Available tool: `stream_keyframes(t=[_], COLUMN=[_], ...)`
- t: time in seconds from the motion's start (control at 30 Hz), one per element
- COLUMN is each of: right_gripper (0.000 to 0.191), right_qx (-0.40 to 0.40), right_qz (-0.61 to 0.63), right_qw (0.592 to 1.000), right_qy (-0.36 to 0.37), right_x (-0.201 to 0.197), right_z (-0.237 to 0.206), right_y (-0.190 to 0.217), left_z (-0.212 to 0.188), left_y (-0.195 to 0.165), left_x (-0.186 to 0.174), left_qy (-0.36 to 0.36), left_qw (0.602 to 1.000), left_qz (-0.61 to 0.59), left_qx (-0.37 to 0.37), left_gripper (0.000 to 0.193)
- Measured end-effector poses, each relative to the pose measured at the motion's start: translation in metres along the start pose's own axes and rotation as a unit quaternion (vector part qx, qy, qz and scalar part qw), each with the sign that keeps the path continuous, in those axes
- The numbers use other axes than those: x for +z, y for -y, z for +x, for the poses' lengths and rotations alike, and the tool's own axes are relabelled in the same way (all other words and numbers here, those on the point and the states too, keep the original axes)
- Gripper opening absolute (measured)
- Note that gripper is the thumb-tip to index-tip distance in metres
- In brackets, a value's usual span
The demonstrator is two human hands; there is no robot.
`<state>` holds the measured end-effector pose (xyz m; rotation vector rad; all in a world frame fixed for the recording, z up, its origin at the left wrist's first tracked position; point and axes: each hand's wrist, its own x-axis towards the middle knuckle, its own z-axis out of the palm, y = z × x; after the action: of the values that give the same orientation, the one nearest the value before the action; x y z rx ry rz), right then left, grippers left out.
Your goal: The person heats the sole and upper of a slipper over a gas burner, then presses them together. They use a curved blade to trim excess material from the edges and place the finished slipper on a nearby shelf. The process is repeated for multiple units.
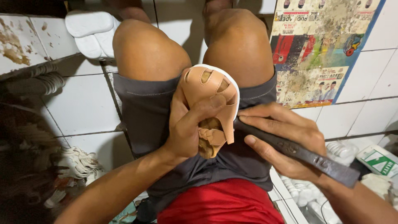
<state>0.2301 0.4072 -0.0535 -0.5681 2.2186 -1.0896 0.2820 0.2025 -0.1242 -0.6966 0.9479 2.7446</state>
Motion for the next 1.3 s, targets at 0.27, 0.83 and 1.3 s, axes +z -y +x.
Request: stream_keyframes(t=[0.27, 0.83, 1.3], right_gripper=[0.030, 0.038, 0.035], right_qx=[0.104, 0.052, 0.058], right_qz=[0.204, 0.237, 0.313], right_qw=[0.970, 0.970, 0.948], right_qy=[-0.077, -0.016, 0.002], right_x=[0.004, -0.016, -0.030], right_z=[0.006, 0.024, 0.030], right_y=[0.001, -0.018, -0.025], left_z=[0.003, 0.005, 0.011], left_y=[-0.009, -0.019, -0.029], left_x=[0.002, -0.003, -0.003], left_qy=[0.006, 0.039, 0.104], left_qw=[0.997, 0.993, 0.986], left_qz=[-0.045, -0.011, 0.085], left_qx=[-0.058, -0.111, -0.096], left_gripper=[0.035, 0.037, 0.039])
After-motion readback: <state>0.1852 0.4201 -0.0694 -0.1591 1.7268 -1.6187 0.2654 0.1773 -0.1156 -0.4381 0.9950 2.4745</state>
